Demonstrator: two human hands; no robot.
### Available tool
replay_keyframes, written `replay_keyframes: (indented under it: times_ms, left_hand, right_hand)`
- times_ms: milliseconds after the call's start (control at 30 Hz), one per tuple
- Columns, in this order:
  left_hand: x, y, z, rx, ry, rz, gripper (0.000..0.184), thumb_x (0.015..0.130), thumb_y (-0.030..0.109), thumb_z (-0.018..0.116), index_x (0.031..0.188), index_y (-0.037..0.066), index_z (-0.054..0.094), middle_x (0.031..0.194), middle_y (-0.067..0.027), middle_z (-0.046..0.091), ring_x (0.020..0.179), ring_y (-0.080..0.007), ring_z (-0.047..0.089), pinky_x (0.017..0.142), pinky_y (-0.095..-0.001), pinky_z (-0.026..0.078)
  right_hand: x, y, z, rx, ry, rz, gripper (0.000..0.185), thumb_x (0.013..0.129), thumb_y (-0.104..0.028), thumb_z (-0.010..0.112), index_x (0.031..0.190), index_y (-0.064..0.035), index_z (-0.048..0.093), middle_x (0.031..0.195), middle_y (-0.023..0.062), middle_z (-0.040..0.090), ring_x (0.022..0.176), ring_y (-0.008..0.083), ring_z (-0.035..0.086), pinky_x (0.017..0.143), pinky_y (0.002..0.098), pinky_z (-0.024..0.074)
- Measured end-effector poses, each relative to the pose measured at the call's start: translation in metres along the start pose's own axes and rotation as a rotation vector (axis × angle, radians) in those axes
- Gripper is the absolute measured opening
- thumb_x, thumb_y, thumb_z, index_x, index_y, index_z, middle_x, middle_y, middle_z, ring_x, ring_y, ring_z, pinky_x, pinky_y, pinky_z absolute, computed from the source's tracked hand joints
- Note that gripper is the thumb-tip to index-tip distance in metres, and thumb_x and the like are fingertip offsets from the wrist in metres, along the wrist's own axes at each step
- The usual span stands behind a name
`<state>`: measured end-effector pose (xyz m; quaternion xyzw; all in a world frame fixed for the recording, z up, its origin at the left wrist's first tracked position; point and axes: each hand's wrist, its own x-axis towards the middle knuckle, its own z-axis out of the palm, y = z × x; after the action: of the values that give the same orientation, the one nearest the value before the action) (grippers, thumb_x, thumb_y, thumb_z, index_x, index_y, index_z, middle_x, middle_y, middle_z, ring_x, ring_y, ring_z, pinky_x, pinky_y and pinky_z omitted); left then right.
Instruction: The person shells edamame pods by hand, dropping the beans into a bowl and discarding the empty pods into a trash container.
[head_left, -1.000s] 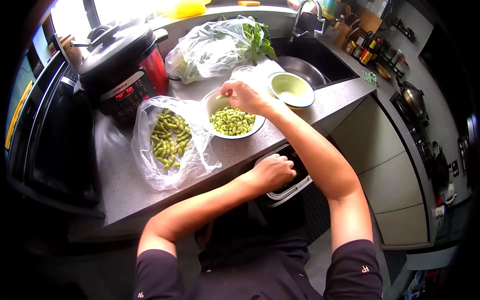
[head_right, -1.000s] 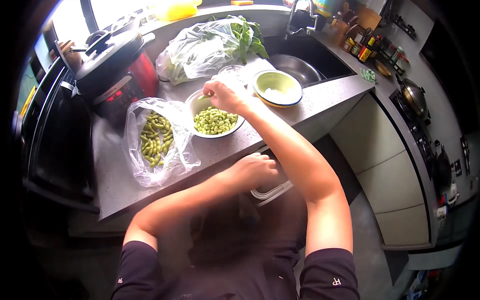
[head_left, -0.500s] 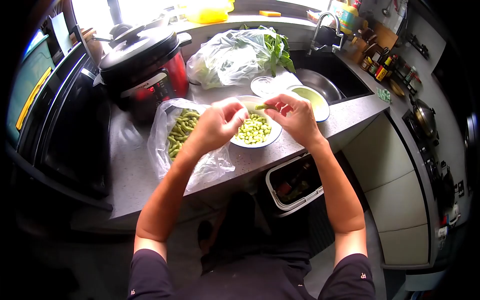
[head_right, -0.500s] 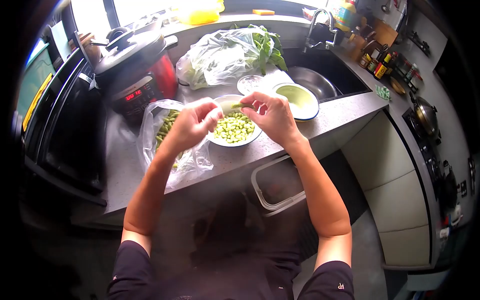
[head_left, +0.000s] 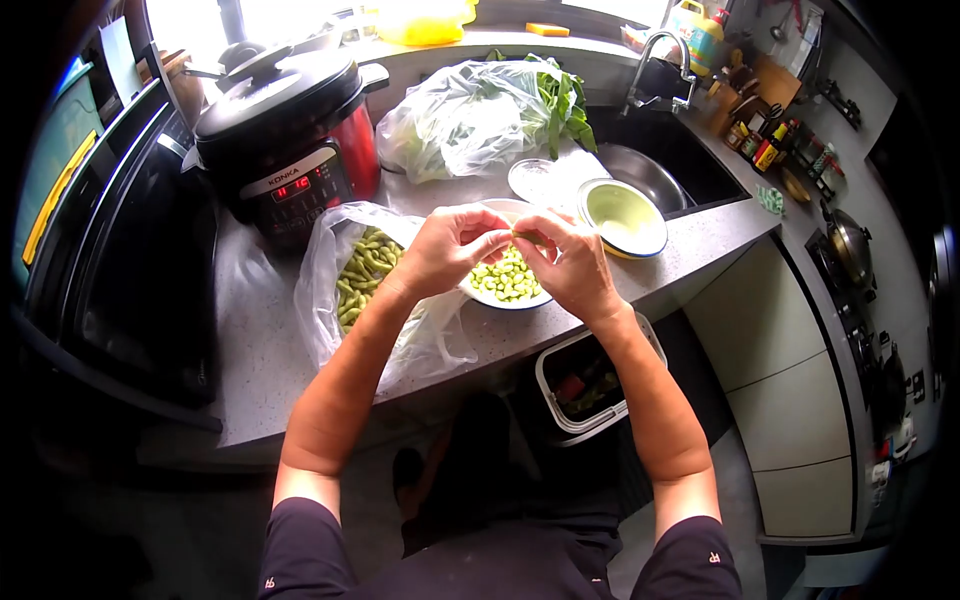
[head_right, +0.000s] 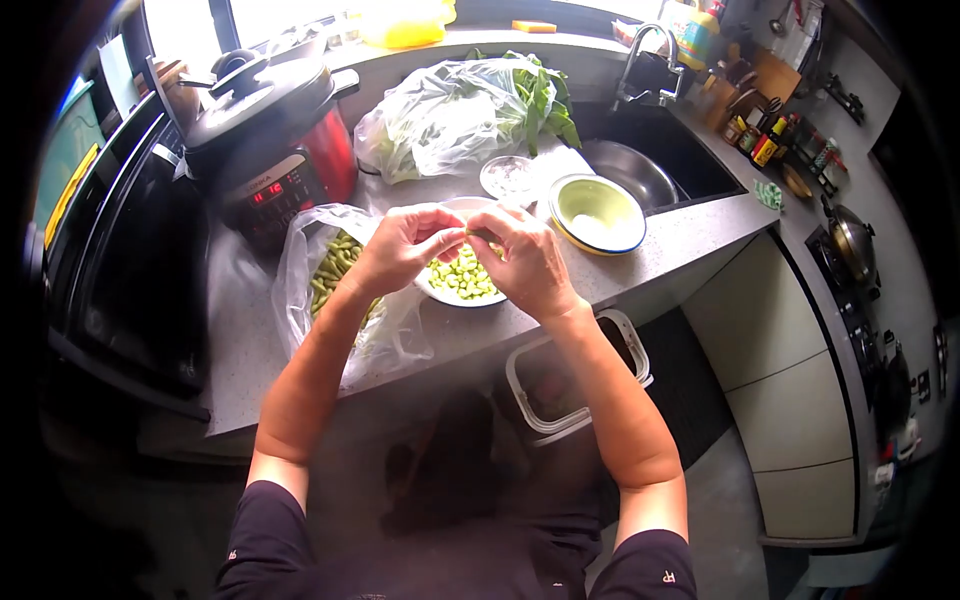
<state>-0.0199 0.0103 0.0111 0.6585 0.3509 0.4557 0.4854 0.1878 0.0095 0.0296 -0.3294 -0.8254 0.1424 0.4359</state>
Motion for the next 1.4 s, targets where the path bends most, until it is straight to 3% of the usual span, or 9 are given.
replay_keyframes:
  times_ms: [267,367,533,667,800,967,1033,1200,1400]
  left_hand:
    - [0.001,-0.007,0.000,0.005,-0.010,-0.003,0.021,0.103,0.017,0.061,0.108,-0.002,0.067,0.085,-0.0021,0.069,0.078,-0.0075,0.064,0.075,-0.0253,0.054]
    - [0.002,-0.012,0.004,0.046,0.033,0.004,0.022,0.104,0.018,0.061,0.108,-0.003,0.068,0.085,-0.0026,0.070,0.077,-0.0074,0.064,0.074,-0.0253,0.055]
    - [0.002,-0.006,0.010,0.257,0.169,0.044,0.022,0.103,0.017,0.062,0.106,-0.003,0.071,0.083,-0.0031,0.071,0.077,-0.0082,0.067,0.071,-0.0256,0.057]
    - [0.002,-0.001,0.007,0.509,0.233,0.237,0.015,0.095,0.013,0.071,0.106,0.002,0.073,0.094,-0.0074,0.073,0.085,-0.0133,0.070,0.072,-0.0275,0.058]
    - [-0.001,0.001,0.000,0.691,0.175,0.287,0.017,0.092,0.012,0.071,0.108,0.005,0.073,0.112,-0.0106,0.072,0.089,-0.0218,0.071,0.083,-0.0322,0.057]
    - [-0.001,-0.003,0.008,0.208,0.105,0.115,0.022,0.097,0.016,0.069,0.111,0.000,0.072,0.103,-0.0083,0.073,0.089,-0.0153,0.069,0.087,-0.0285,0.054]
    - [0.000,-0.006,0.012,0.000,0.084,0.132,0.028,0.100,0.021,0.067,0.110,-0.005,0.071,0.093,-0.0053,0.072,0.086,-0.0096,0.065,0.081,-0.0256,0.053]
    - [-0.002,-0.001,0.009,-0.124,-0.003,0.023,0.028,0.101,0.025,0.066,0.109,-0.001,0.072,0.086,0.0000,0.069,0.078,-0.0059,0.059,0.073,-0.0237,0.049]
    - [-0.005,0.005,0.012,-0.164,-0.036,0.033,0.028,0.101,0.026,0.067,0.109,0.000,0.071,0.088,-0.0002,0.068,0.079,-0.0065,0.060,0.075,-0.0239,0.050]
  right_hand:
    - [-0.003,0.000,0.006,-0.029,0.032,-0.014,0.012,0.087,-0.005,0.070,0.099,-0.0045,0.066,0.092,0.0135,0.068,0.083,0.0321,0.069,0.073,0.0390,0.0552]
    - [-0.006,0.004,0.006,-0.014,0.037,0.018,0.011,0.088,-0.004,0.070,0.099,-0.0039,0.066,0.092,0.0124,0.068,0.083,0.0288,0.071,0.071,0.0364,0.0560]
    - [-0.006,0.012,0.005,0.098,0.013,0.205,0.013,0.089,-0.007,0.073,0.099,-0.0026,0.068,0.087,0.0070,0.071,0.077,0.0131,0.067,0.068,0.0272,0.0534]
    - [-0.006,0.014,-0.001,0.213,0.000,0.314,0.017,0.090,-0.006,0.073,0.105,-0.0002,0.069,0.092,0.0055,0.073,0.084,0.0090,0.068,0.071,0.0237,0.0542]
    - [-0.007,0.015,-0.003,0.308,-0.014,0.292,0.023,0.090,-0.003,0.072,0.112,0.0014,0.067,0.097,0.0052,0.073,0.086,0.0098,0.069,0.072,0.0234,0.0549]
    - [-0.008,0.011,0.001,0.331,-0.013,0.265,0.021,0.091,-0.006,0.071,0.111,-0.0008,0.069,0.091,0.0044,0.073,0.079,0.0067,0.066,0.068,0.0229,0.0531]
    - [-0.008,0.008,0.004,0.550,0.034,0.307,0.018,0.093,-0.007,0.071,0.109,0.0005,0.069,0.093,0.0044,0.073,0.080,0.0067,0.066,0.069,0.0227,0.0530]
    - [-0.011,0.008,0.010,0.963,0.113,0.414,0.023,0.096,-0.012,0.071,0.114,0.0015,0.069,0.095,0.0035,0.071,0.078,0.0066,0.063,0.062,0.0192,0.0470]
    - [-0.011,0.000,0.022,0.987,0.278,0.362,0.014,0.094,-0.006,0.073,0.106,0.0016,0.070,0.100,0.0084,0.074,0.070,0.0067,0.063,0.059,0.0203,0.0493]
